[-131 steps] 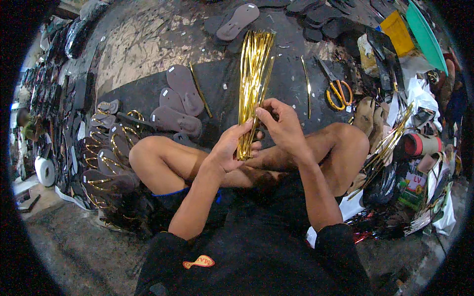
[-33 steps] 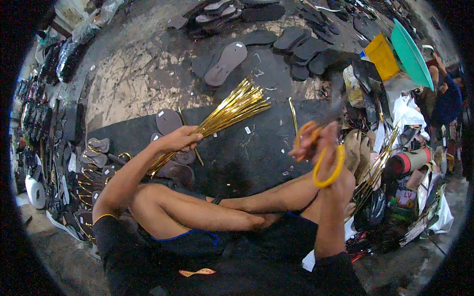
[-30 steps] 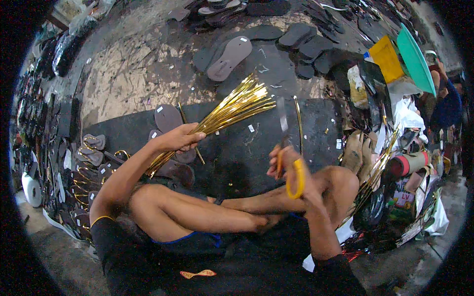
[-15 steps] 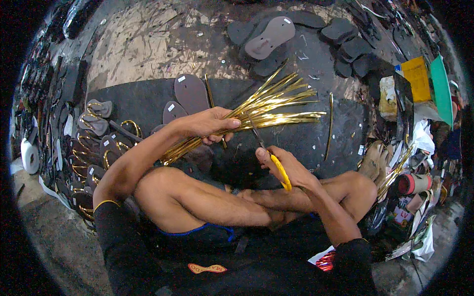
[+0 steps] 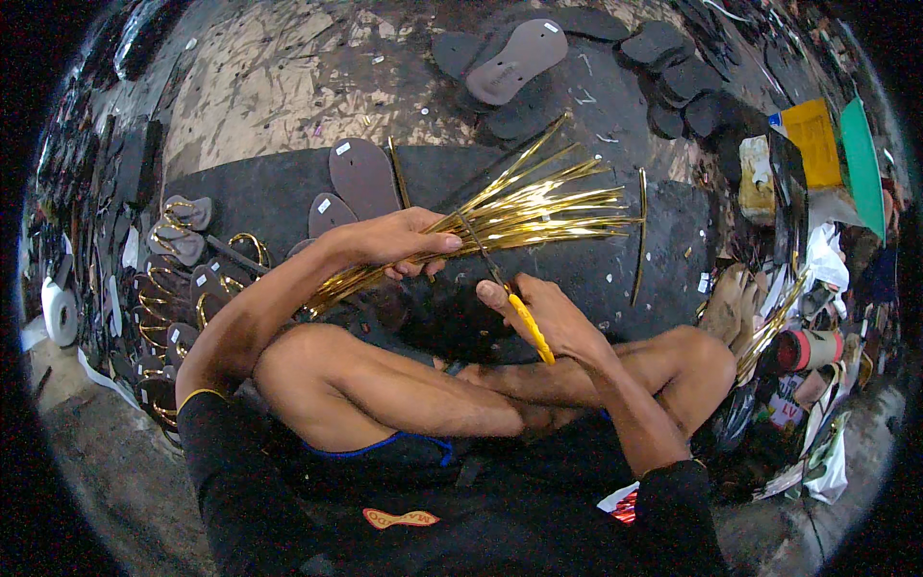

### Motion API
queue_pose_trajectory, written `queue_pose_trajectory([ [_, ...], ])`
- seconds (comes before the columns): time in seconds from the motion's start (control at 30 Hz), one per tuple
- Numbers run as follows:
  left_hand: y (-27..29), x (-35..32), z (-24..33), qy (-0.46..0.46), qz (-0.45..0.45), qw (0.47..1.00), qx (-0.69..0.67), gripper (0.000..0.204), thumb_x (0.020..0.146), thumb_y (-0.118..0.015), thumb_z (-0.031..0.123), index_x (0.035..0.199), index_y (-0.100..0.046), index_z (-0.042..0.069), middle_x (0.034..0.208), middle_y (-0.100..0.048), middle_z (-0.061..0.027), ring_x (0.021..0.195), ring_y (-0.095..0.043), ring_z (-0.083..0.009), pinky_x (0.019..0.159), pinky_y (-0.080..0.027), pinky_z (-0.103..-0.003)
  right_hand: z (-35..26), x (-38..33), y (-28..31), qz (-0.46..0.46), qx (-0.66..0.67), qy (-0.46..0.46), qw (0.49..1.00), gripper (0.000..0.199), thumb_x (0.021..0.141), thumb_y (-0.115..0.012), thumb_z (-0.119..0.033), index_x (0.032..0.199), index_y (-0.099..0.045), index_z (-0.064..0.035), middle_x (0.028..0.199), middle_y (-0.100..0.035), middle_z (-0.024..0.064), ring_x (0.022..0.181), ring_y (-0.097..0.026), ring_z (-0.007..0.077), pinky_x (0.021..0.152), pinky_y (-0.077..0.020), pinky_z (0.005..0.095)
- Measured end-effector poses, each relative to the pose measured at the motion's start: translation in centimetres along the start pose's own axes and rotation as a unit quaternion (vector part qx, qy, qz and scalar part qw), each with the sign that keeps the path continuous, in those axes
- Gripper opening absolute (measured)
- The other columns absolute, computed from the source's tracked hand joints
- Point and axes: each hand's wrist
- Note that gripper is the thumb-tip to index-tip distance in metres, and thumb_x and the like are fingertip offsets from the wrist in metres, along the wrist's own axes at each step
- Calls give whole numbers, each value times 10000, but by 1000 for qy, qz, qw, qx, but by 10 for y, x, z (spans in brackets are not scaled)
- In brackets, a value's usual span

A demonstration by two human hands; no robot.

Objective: The person sits on the floor and decorates brown slipper soles by wrapping gold metallic strips around the straps. They cut the strips with scissors, wrap them around the strap, and place the finished slipper aside.

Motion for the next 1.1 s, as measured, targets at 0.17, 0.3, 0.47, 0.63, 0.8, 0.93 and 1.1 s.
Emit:
queue_pose_trajectory([
  [0.17,-2,-1,2,3,-13,1000,-17,380,1081,-609,492,1093,-607,112,761,-597,35,512,-469,-20,403,-369,-219,11,1,-4,19,55,-3,998,931,960,-508,-819,1035,-725,83,1003,-724,357,989,-722,499,860,-553,558],
  [0.3,-10,-1,2,-14,-1,1000,-19,394,1085,-601,493,1006,-616,107,721,-581,42,501,-458,-22,400,-364,-224,13,4,-6,40,14,-14,999,908,974,-500,-817,930,-695,68,799,-715,214,762,-714,321,730,-571,470],
  [0.47,-8,-6,14,22,-4,1000,10,404,1076,-611,501,971,-615,110,713,-573,49,499,-450,-20,396,-355,-227,22,19,-11,99,-78,39,991,853,992,-557,-740,799,-686,81,720,-659,285,671,-667,374,646,-517,498],
  [0.63,-6,-1,10,8,36,999,19,464,1064,-599,556,1026,-645,96,746,-589,35,471,-431,-22,380,-341,-213,21,23,-17,117,-77,44,989,798,1007,-592,-680,774,-674,79,618,-604,260,568,-628,357,577,-472,511],
  [0.8,-1,1,5,13,10,1000,-16,464,1079,-568,561,1117,-625,102,770,-586,18,474,-436,-20,364,-327,-208,25,20,-13,90,-67,54,992,775,1022,-574,-682,809,-675,57,608,-626,178,563,-632,280,576,-518,460],
  [0.93,-7,4,4,16,37,999,-32,476,1079,-562,566,1208,-620,111,779,-597,9,464,-438,-23,351,-319,-202,21,6,-12,72,16,52,996,816,1014,-521,-742,904,-672,52,742,-680,192,639,-661,265,619,-546,435],
  [1.1,-7,3,3,22,18,999,-44,480,1078,-563,564,1265,-596,123,790,-584,14,458,-419,-15,355,-317,-195,16,-1,-8,46,4,39,998,864,1008,-471,-784,987,-655,60,817,-672,229,750,-662,300,703,-525,463],
])
Point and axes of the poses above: each hand's wrist, its own x-axis towards the middle knuckle, its own y-axis out of the back of the hand, z = x × y
